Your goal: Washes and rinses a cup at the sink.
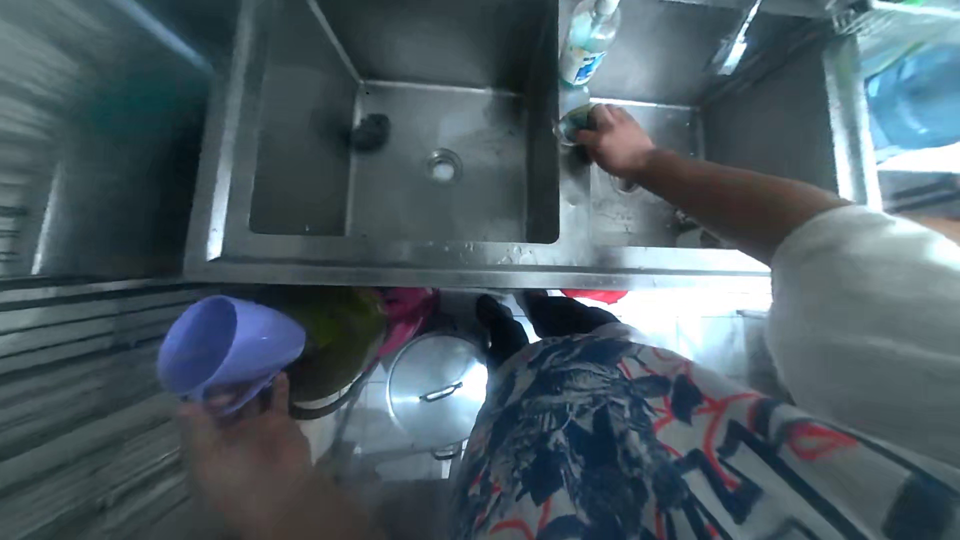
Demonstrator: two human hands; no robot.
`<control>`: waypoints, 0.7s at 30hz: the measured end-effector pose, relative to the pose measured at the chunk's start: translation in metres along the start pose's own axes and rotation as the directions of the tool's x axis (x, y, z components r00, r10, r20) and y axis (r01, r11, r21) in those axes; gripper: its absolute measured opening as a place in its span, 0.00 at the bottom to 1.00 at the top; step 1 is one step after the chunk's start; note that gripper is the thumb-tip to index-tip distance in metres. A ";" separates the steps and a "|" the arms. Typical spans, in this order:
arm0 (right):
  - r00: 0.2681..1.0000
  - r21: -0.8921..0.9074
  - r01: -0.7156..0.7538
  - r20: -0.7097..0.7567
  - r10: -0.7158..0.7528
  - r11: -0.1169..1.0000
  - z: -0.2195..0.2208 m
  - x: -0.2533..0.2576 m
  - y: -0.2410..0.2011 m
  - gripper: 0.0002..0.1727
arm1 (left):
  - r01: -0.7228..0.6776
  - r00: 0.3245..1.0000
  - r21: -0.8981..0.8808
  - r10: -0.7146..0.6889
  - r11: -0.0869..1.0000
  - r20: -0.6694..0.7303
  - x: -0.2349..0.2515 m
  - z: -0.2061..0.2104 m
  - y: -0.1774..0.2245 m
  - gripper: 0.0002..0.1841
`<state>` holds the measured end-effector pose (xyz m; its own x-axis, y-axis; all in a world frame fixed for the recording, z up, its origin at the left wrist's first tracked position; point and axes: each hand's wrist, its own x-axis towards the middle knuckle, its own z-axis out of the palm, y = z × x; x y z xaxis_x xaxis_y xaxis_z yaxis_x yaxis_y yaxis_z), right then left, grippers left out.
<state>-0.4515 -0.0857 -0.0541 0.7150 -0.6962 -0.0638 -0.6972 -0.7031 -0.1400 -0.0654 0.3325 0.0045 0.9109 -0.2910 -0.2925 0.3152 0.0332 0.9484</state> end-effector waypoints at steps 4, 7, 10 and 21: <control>0.979 0.089 0.202 -0.040 -0.199 0.975 -0.017 -0.048 -0.023 0.19 | -0.009 1.000 0.012 0.009 1.000 -0.030 -0.018 0.005 0.003 0.15; 0.838 0.156 0.544 -0.052 -0.543 0.825 -0.003 -0.075 -0.044 0.15 | -0.019 0.996 0.084 0.026 0.996 -0.080 -0.034 0.019 0.013 0.15; 0.642 0.202 0.761 -0.091 -0.761 0.617 0.027 -0.056 -0.074 0.20 | -0.051 0.994 0.102 0.061 0.993 -0.091 -0.041 0.030 0.018 0.16; 0.823 0.285 0.538 0.023 -0.567 0.793 0.012 0.127 -0.241 0.20 | -0.084 0.994 0.132 0.092 0.988 -0.056 -0.070 0.059 0.026 0.18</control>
<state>-0.1923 -0.0027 -0.0406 0.9852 -0.1713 0.0041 -0.1532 -0.8911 -0.4271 -0.1369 0.2974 0.0565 0.9495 -0.2328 -0.2105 0.1999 -0.0686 0.9774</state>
